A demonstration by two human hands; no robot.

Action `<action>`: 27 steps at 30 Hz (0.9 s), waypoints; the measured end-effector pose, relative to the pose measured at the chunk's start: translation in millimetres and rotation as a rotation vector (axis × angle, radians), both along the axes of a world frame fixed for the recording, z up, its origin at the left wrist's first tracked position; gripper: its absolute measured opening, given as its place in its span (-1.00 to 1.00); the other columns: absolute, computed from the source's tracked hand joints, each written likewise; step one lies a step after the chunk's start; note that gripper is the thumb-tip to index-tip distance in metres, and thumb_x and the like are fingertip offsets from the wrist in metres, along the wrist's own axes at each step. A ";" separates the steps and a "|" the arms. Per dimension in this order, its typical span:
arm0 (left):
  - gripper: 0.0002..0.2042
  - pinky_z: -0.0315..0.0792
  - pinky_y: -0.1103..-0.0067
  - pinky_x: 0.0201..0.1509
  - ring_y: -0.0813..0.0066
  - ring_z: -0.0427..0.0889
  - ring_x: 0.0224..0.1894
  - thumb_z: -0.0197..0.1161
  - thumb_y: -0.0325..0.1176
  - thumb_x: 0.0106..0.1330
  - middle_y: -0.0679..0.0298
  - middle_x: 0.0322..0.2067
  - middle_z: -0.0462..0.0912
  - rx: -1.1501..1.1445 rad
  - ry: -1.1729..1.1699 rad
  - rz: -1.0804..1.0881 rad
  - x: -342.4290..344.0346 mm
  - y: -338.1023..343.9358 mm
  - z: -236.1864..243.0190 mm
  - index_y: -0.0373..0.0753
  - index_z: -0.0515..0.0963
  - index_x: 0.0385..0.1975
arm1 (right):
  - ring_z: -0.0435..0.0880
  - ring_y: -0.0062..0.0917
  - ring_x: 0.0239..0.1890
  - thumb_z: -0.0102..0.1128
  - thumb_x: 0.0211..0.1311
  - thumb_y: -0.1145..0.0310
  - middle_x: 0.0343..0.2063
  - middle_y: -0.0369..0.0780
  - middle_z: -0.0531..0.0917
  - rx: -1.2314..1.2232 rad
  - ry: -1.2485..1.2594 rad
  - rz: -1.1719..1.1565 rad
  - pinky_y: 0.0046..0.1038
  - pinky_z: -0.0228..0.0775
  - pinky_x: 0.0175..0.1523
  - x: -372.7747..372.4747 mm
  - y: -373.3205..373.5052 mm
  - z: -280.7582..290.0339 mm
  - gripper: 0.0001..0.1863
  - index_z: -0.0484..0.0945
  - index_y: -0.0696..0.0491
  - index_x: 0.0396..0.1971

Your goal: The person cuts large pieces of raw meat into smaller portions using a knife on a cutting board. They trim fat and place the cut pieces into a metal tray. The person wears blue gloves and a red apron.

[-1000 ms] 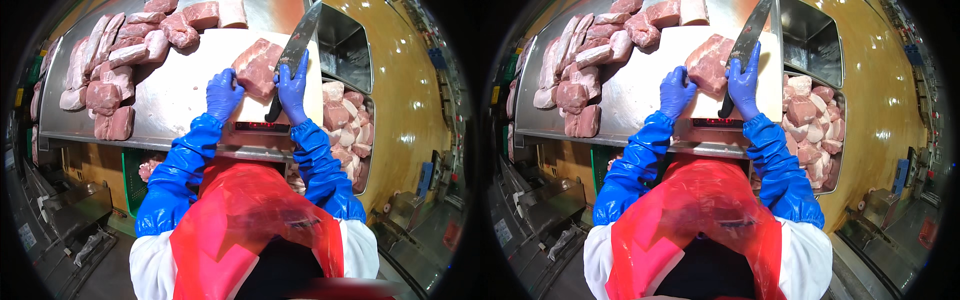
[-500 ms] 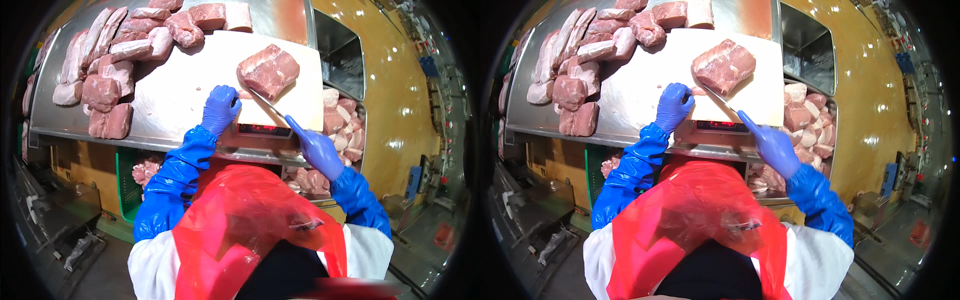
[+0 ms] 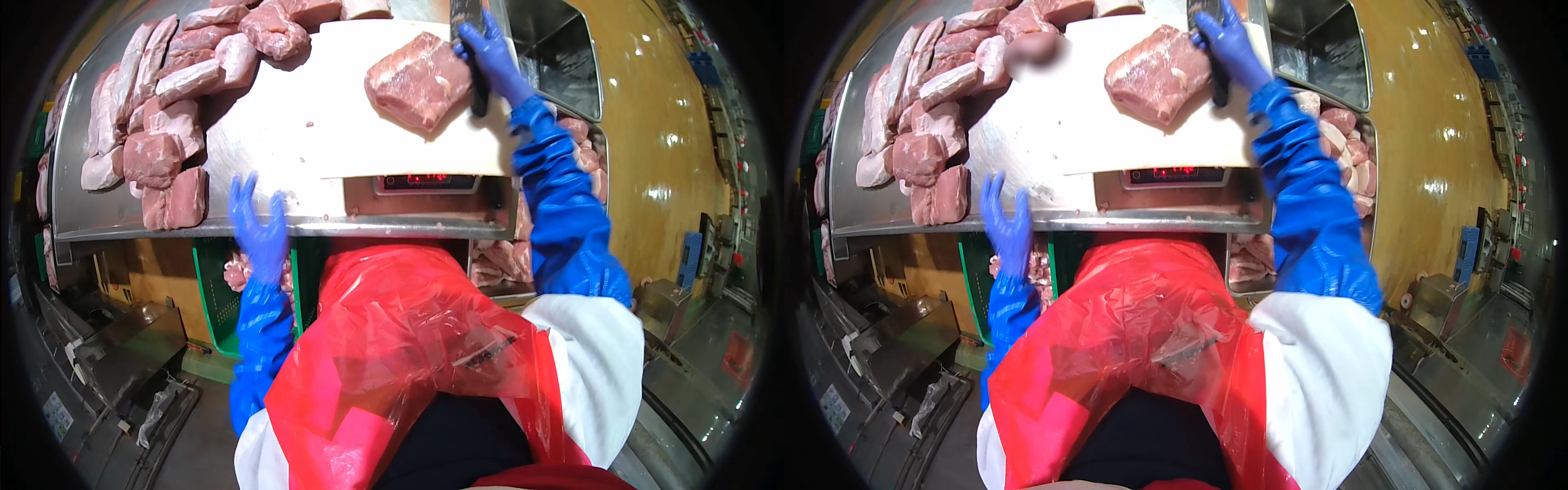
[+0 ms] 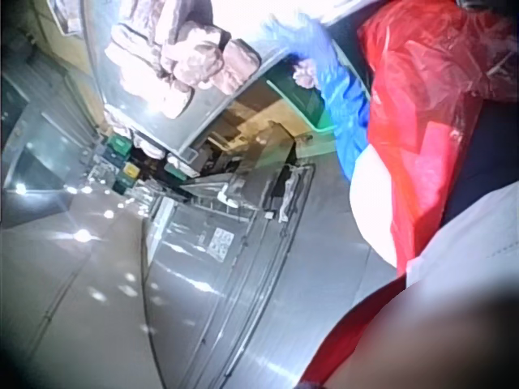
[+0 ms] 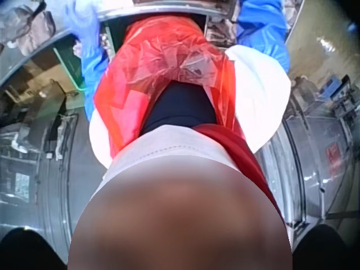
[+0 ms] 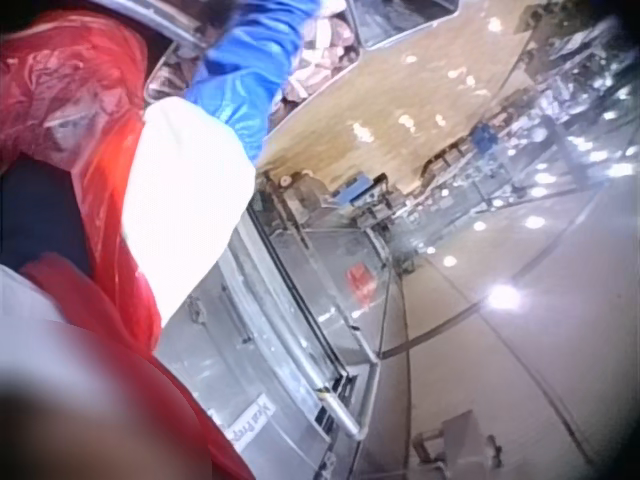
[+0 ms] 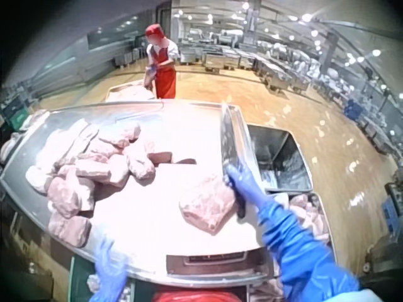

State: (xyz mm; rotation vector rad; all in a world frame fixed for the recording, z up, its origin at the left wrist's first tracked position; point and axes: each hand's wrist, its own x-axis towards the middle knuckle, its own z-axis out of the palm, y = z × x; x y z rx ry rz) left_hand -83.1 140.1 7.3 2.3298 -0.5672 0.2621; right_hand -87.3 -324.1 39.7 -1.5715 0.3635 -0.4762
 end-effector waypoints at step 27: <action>-0.81 0.45 0.30 -0.15 0.11 0.52 -0.25 0.37 -0.49 0.05 0.16 -0.36 0.50 -0.124 -0.068 -0.309 4.8 -160.6 -5.1 -0.21 0.50 -0.37 | 0.68 0.01 -0.30 0.12 0.25 0.51 -0.15 0.04 0.66 -0.746 0.303 0.182 -0.07 0.50 -0.28 -196.0 130.3 77.7 -0.18 0.11 -0.25 0.50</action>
